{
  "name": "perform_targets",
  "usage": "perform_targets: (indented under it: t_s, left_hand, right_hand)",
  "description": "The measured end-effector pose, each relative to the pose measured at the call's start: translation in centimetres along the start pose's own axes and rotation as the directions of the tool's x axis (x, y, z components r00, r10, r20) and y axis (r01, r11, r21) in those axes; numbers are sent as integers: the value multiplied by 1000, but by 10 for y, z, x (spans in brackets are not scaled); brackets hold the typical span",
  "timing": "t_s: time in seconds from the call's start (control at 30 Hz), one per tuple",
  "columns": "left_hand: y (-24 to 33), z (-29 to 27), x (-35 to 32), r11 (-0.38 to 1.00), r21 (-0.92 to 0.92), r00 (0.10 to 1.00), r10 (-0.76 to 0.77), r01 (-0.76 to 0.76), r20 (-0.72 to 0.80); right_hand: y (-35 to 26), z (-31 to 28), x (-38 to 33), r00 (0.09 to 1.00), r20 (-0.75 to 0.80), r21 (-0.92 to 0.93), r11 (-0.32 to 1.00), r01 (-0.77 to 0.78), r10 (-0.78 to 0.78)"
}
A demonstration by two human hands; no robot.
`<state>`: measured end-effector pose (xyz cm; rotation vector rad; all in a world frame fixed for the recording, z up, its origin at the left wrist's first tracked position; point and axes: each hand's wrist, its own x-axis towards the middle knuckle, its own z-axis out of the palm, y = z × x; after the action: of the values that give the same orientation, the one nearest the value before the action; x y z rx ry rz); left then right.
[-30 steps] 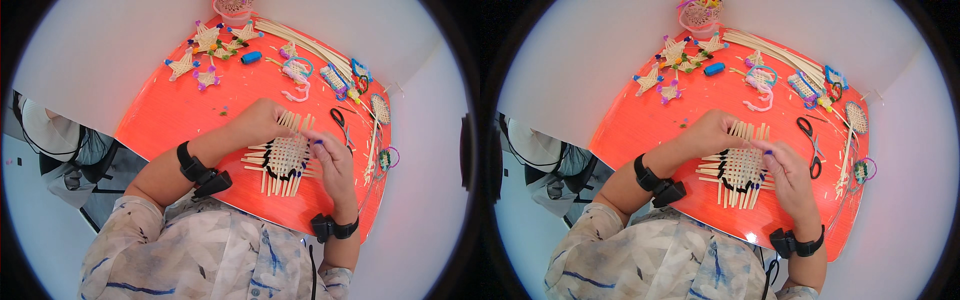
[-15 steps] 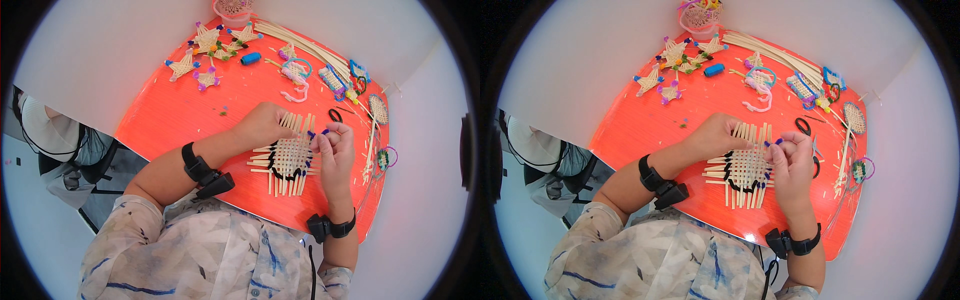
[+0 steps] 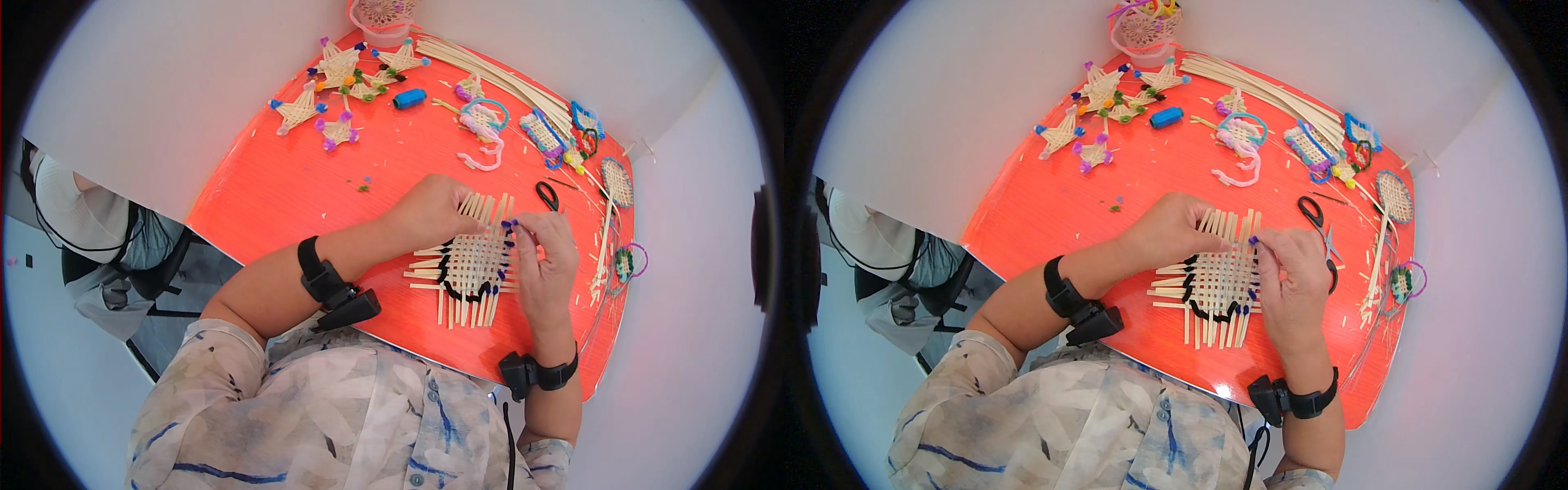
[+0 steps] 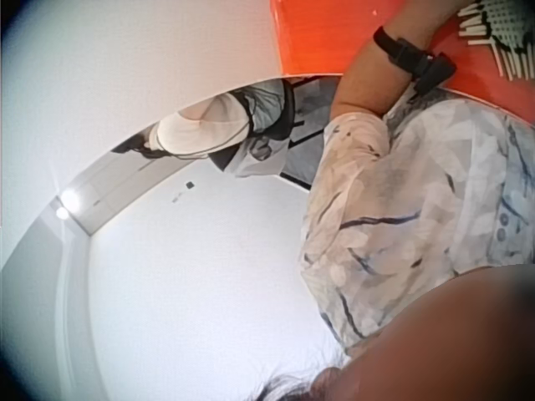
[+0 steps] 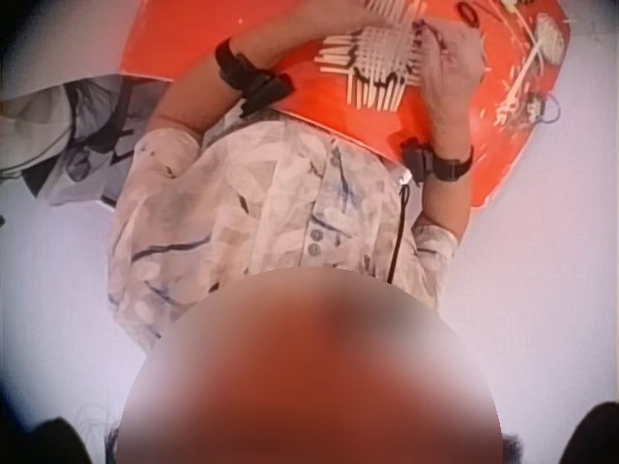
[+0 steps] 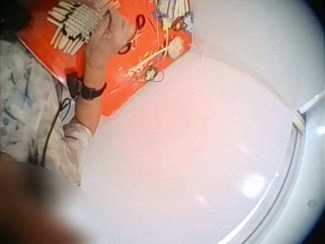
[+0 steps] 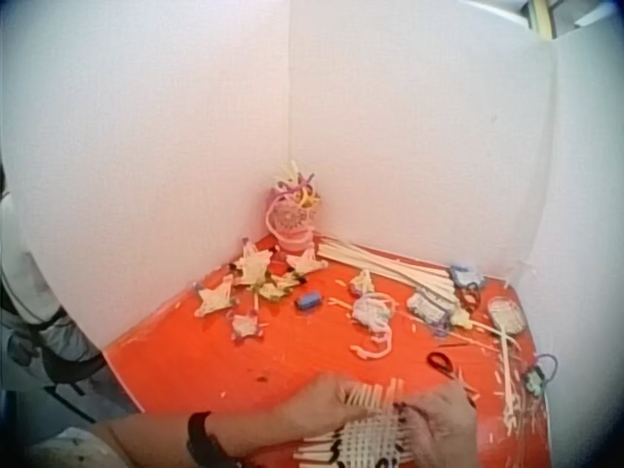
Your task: Weaving blue and black ribbon through a star-shaped wooden frame on a table.
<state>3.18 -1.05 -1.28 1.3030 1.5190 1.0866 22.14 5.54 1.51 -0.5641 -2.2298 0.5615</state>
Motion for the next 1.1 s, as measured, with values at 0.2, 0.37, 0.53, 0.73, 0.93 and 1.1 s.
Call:
perform_targets:
  t_s: [0.2,0.37,0.53,0.73,0.93,1.1]
  left_hand:
    - [-7,-1,2,1000,29,999,-4,5,-31]
    - [-2,-3,-1,1000,28,999,-3,4,-37]
    - [0,-2,-1,1000,24,999,4,-3,-39]
    - [8,-1,-5,995,99,998,5,2,-65]
    - [8,3,-7,992,112,992,72,-60,-100]
    - [15,2,-10,977,203,992,85,-65,-89]
  right_hand:
    - [2,4,-6,953,-11,346,895,-281,303]
    - [-1,-1,-1,994,36,44,993,-107,106]
    - [-4,4,-1,998,66,-281,959,23,-4]
    - [-8,7,-1,996,87,-445,893,63,-27]
    - [-11,8,-1,995,103,-481,875,48,2]
    - [-13,8,-2,995,97,-513,858,23,31]
